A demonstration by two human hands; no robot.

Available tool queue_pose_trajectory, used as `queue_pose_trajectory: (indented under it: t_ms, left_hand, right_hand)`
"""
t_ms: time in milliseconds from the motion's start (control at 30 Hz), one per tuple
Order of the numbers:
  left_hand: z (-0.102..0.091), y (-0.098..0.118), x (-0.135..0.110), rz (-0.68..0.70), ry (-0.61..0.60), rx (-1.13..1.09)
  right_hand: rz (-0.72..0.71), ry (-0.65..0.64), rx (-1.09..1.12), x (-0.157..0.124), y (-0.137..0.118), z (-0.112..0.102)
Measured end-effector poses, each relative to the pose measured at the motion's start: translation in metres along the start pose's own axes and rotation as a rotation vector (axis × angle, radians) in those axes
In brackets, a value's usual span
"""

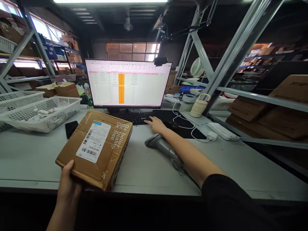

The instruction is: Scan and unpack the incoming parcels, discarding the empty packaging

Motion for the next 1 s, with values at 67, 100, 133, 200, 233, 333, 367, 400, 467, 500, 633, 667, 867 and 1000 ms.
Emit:
queue_pose_trajectory:
  t_ms: [67, 100, 133, 200, 233, 333, 367, 400, 467, 500, 633, 667, 867, 1000]
  left_hand:
    - [0.000, 0.000, 0.001, 0.007, 0.000, 0.007]
    - [-0.001, -0.001, 0.002, -0.001, 0.003, 0.008]
    - [-0.002, -0.003, 0.003, -0.019, 0.002, 0.007]
    - [-0.004, -0.008, 0.006, -0.052, -0.009, -0.002]
    - [-0.004, -0.010, 0.007, -0.062, -0.016, -0.011]
    - [-0.004, -0.009, 0.009, -0.039, -0.042, -0.038]
    - [-0.003, -0.008, 0.008, -0.026, -0.047, -0.043]
    - [-0.002, -0.008, 0.008, -0.017, -0.053, -0.046]
    - [-0.001, -0.006, 0.006, -0.006, -0.065, -0.058]
    - [0.000, -0.006, 0.005, -0.003, -0.071, -0.067]
    - [0.001, -0.002, 0.003, 0.052, -0.088, -0.111]
    - [0.000, 0.000, 0.002, 0.078, -0.084, -0.121]
    - [-0.005, 0.014, -0.007, 0.258, -0.063, -0.185]
    - [-0.010, 0.020, -0.019, 0.389, -0.070, -0.214]
  right_hand:
    - [-0.029, -0.015, -0.001, 0.010, -0.010, 0.004]
    - [-0.038, -0.022, 0.001, 0.012, -0.013, 0.005]
    - [-0.042, -0.028, 0.004, 0.014, -0.015, 0.006]
    - [-0.041, -0.034, 0.016, 0.015, -0.019, 0.008]
    - [-0.038, -0.032, 0.026, 0.016, -0.020, 0.008]
    - [-0.018, -0.012, 0.072, 0.016, -0.022, 0.004]
    - [-0.008, 0.001, 0.092, 0.016, -0.022, 0.000]
    - [0.006, 0.020, 0.115, 0.016, -0.021, -0.006]
    - [0.042, 0.074, 0.166, 0.011, -0.015, -0.023]
    - [0.061, 0.102, 0.194, 0.007, -0.011, -0.033]
    - [0.103, 0.104, 0.321, -0.039, 0.003, -0.059]
    - [0.113, 0.082, 0.382, -0.057, 0.005, -0.061]
    - [0.413, -0.252, 0.821, -0.167, -0.016, -0.043]
    - [0.554, -0.313, 1.100, -0.191, -0.049, -0.066]
Point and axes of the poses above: each hand's wrist, its own x-axis towards the middle knuckle, its own z-axis out of the palm, y = z × x, the point moved 10 cm from there along x, towards the middle knuckle, and after that the axes turned 8 degrees about y, right-handed, at the moved point
